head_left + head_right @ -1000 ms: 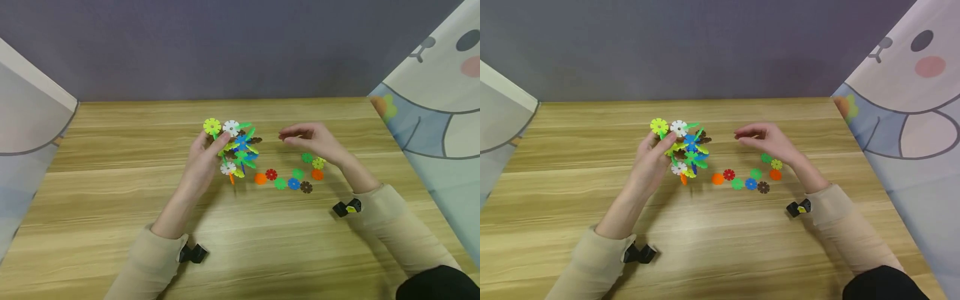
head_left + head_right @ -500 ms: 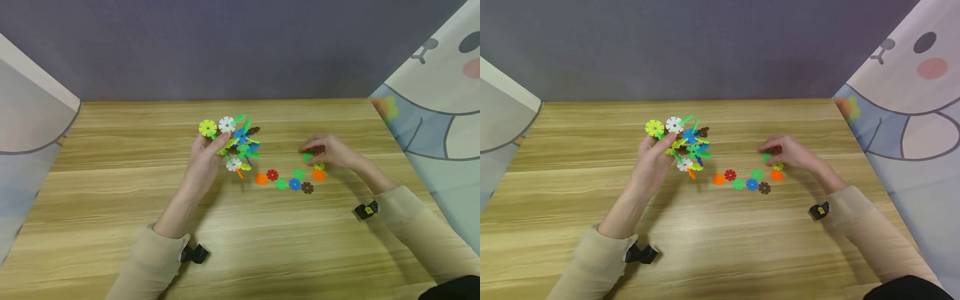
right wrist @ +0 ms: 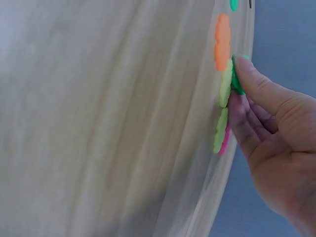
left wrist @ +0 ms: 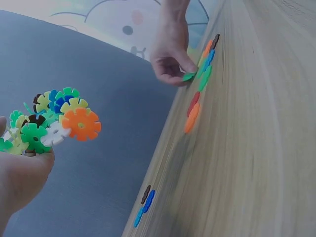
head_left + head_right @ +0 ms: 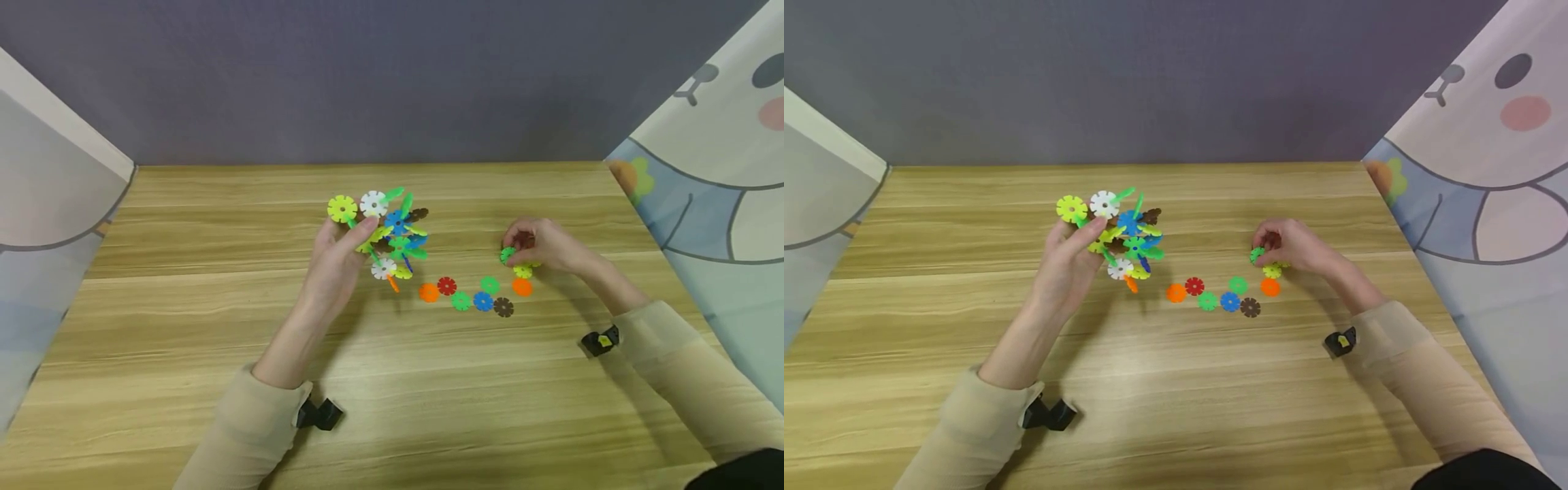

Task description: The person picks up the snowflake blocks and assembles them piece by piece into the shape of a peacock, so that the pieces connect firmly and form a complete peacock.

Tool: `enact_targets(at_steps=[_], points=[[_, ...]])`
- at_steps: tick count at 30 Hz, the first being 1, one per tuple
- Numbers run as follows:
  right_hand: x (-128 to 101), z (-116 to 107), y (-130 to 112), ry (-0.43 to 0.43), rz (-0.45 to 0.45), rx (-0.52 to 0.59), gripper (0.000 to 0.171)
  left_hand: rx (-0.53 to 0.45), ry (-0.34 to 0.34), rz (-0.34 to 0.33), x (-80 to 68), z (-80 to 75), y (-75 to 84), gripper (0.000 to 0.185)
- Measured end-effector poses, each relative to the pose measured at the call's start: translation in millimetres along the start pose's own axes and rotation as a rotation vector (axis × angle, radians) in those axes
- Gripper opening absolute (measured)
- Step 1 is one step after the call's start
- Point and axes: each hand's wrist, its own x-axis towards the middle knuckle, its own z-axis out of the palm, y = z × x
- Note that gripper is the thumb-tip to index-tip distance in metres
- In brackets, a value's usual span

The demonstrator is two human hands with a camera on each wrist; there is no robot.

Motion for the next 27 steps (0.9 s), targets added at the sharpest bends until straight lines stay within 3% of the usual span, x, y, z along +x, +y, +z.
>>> enact_targets(at_steps=[6,12,18,27], points=[[-2,-3,-11,0.035,-0.020,0.116,0.019,0.013,-0.005,-0.005,-0.3,0.6,-0.9,0.025],[-1,-8,-40,0.157,-0.102,0.193,0.027,0.046,-0.004,0.001,0.0,0.6,-2.3,0.023],[1,-5,-78,0.252,-0.133,0.322,0.041,0.197,0.032,0.003,0.2,0.4,-4.5,0.024],[4,12,-144,0.318,-0.246,0.544,0.036,0.402,0.044,0.052,-3.1,0.1,-6.6,0.023]])
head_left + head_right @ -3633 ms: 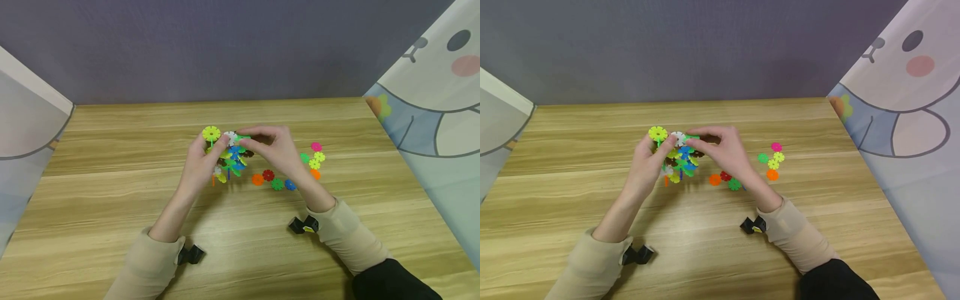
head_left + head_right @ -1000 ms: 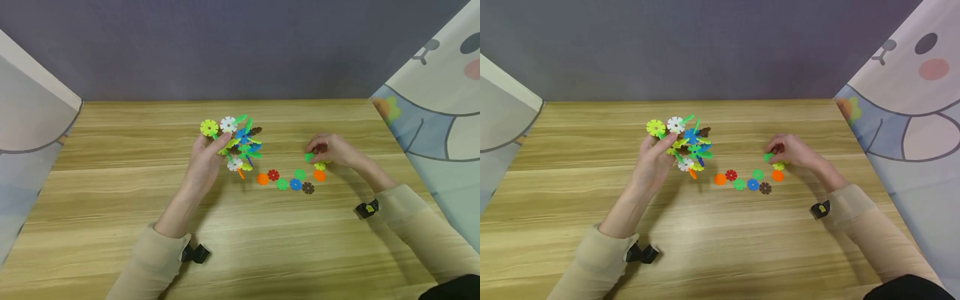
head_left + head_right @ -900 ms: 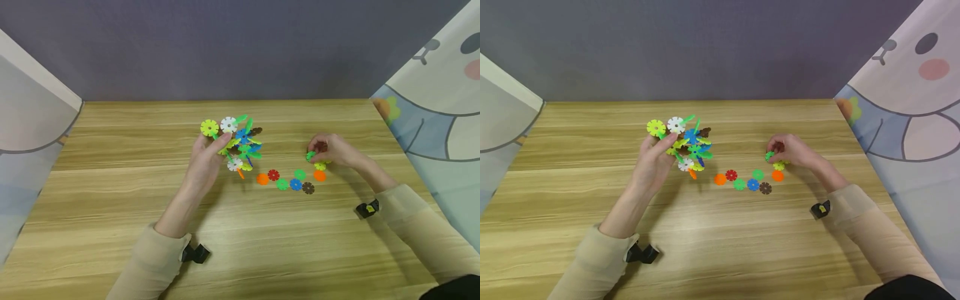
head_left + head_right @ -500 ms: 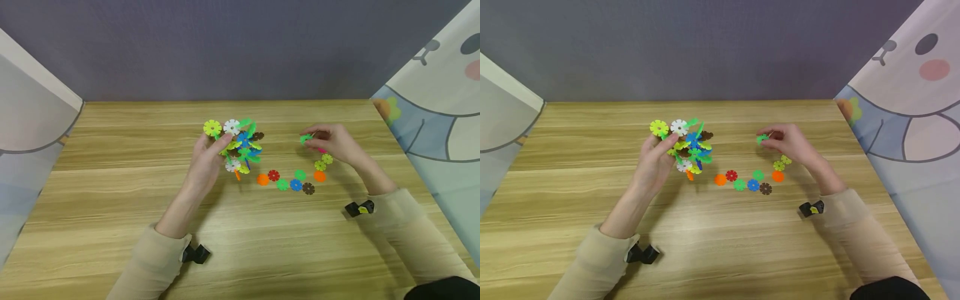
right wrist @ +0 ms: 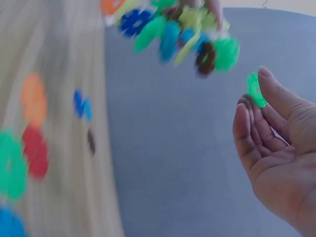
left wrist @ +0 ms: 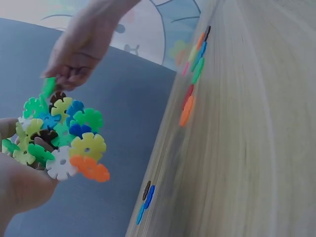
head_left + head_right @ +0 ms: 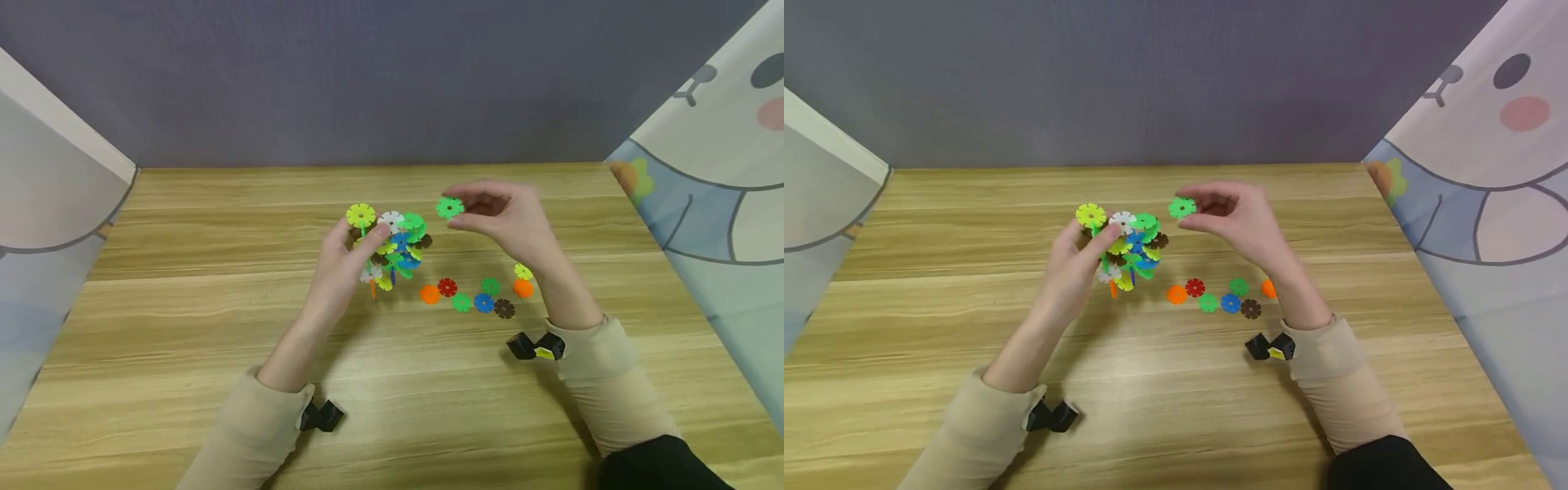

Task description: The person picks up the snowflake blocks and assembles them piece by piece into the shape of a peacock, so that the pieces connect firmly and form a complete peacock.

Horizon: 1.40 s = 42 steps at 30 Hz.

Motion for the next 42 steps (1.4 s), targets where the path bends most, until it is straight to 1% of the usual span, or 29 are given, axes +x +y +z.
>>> enact_targets(at_steps=[1,3,7,10,14,20,25,29,35,39,42], points=[[0,4,-4,0.001,-0.018,0.018,0.035,0.025,-0.005,0.005,-0.5,0.1,-0.2,0.024],[0,12,-9,0.000,-0.056,0.011,0.033,0.068,-0.023,0.016,-1.3,0.6,-0.2,0.025],[0,22,-14,-0.010,-0.104,-0.090,0.029,0.170,-0.065,0.070,-1.8,0.6,0.6,0.025],[-1,25,-15,-0.027,-0.096,-0.144,0.029,0.216,-0.096,0.118,-2.2,-0.1,0.9,0.023],[-3,26,-16,-0.057,-0.084,-0.164,0.030,0.236,-0.119,0.154,-3.4,-0.6,0.9,0.021],[-4,30,-18,-0.086,-0.085,-0.179,0.031,0.266,-0.122,0.181,-4.3,-1.9,1.4,0.017],[-5,37,-19,-0.090,-0.097,-0.181,0.030,0.271,-0.133,0.196,-5.0,-3.1,1.7,0.014],[-5,43,-17,-0.072,-0.116,-0.189,0.030,0.256,-0.116,0.181,-5.5,-3.7,1.1,0.012],[-5,50,-15,-0.074,-0.167,-0.205,0.033,0.242,-0.091,0.154,-4.2,-4.1,-1.4,0.012],[-4,55,-12,-0.069,-0.193,-0.215,0.033,0.252,-0.077,0.123,-4.4,-4.7,-1.3,0.012],[-3,58,-10,-0.058,-0.193,-0.213,0.033,0.240,-0.075,0.085,-5.1,-5.3,-1.5,0.014]])
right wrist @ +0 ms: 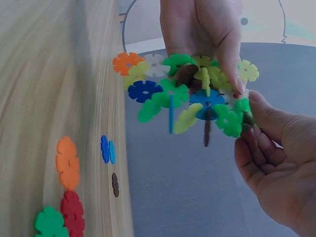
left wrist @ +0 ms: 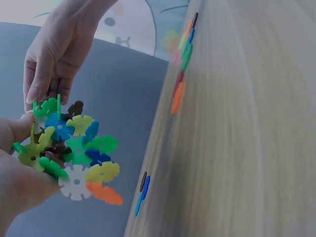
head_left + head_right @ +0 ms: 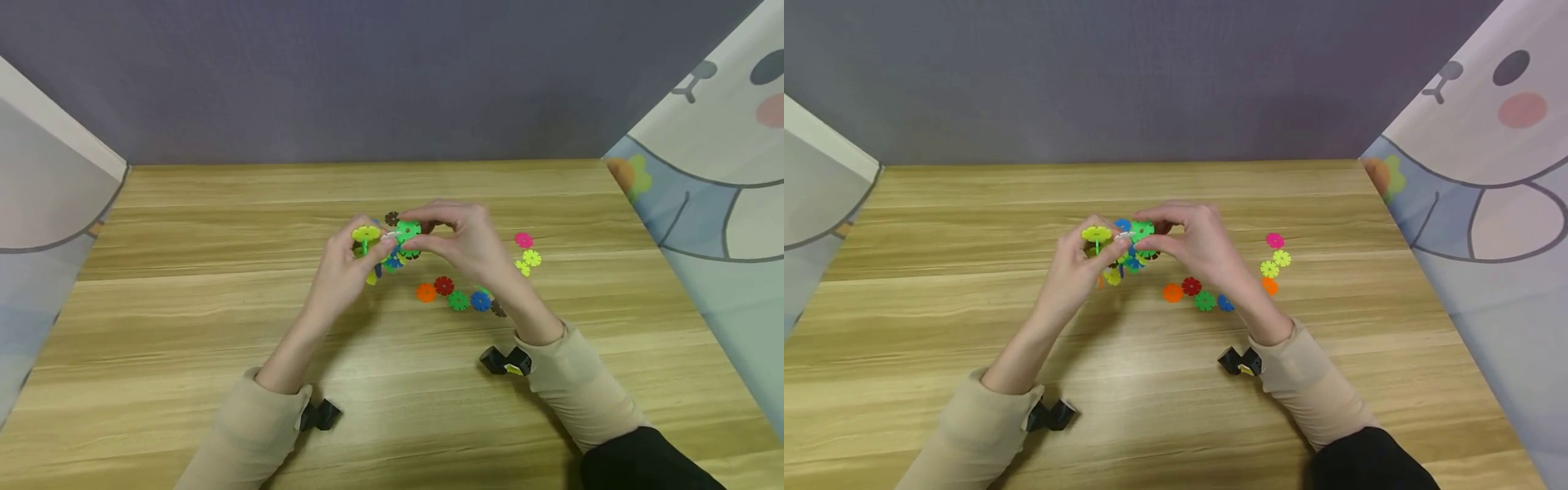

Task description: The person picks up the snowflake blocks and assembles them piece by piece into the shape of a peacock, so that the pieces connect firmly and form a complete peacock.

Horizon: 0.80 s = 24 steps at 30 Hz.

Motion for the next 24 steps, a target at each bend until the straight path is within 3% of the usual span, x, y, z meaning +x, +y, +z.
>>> enact_targets(at_steps=[6,12,18,20,24], points=[[1,-4,10,0.022,0.010,0.116,0.041,-0.064,0.004,-0.053,2.5,1.8,3.2,0.024],[-6,-35,44,0.027,0.209,0.277,0.033,-0.180,0.086,-0.122,8.0,2.7,4.6,0.029],[-22,-89,94,-0.105,0.420,0.168,0.035,-0.381,0.077,-0.114,10.2,-3.2,5.7,0.025],[-29,-106,108,-0.159,0.456,0.117,0.037,-0.445,0.074,-0.118,10.3,-5.9,5.5,0.027],[-41,-131,134,-0.239,0.461,0.034,0.039,-0.476,0.076,-0.118,8.5,-10.4,5.1,0.031]])
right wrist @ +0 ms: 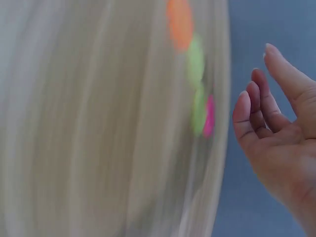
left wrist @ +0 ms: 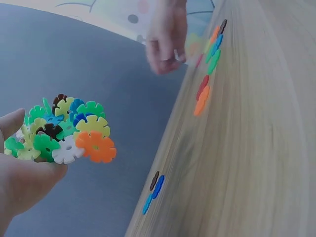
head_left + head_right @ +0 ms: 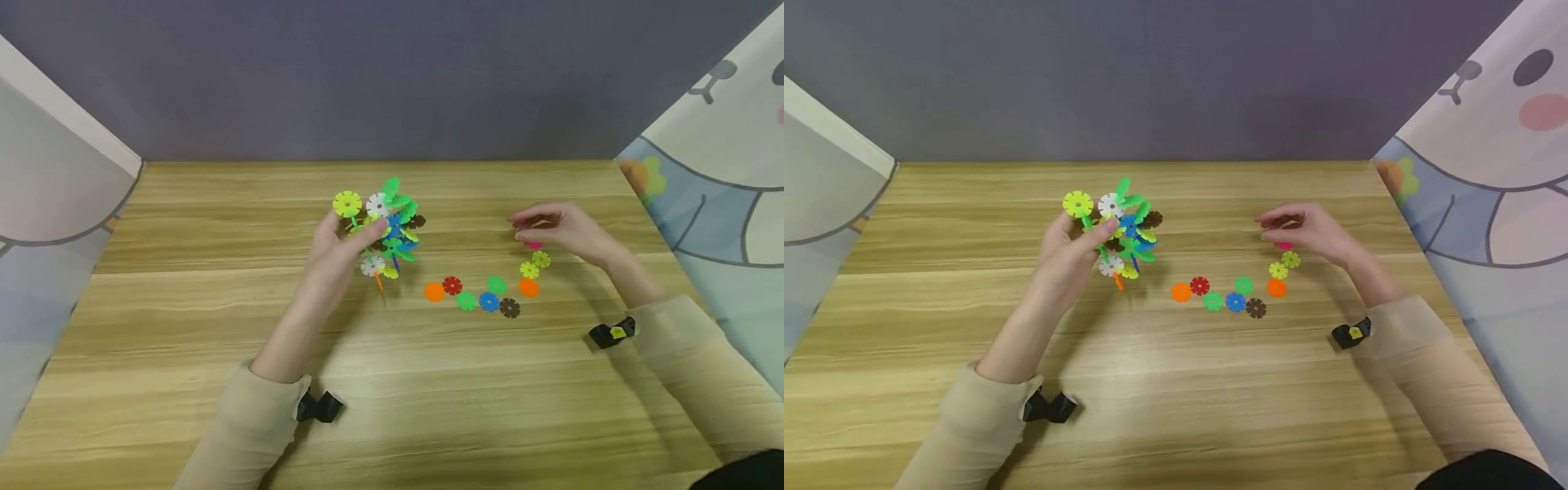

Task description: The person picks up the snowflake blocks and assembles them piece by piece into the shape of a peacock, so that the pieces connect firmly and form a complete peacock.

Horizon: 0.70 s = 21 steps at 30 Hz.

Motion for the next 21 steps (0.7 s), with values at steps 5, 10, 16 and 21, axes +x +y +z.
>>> enact_targets(at_steps=[5,10,16,21], points=[[-3,-16,21,-0.029,-0.022,-0.117,0.038,0.012,-0.006,-0.002,0.2,-2.0,-0.6,0.034],[-4,-23,34,-0.029,-0.082,-0.168,0.035,0.033,-0.016,-0.018,0.3,-1.6,-0.1,0.038],[-1,-25,44,0.003,-0.100,-0.238,0.033,0.049,-0.028,-0.033,0.8,-2.0,1.0,0.044],[2,-25,42,0.022,-0.031,-0.315,0.030,0.059,-0.029,-0.044,0.4,-2.5,1.6,0.041]])
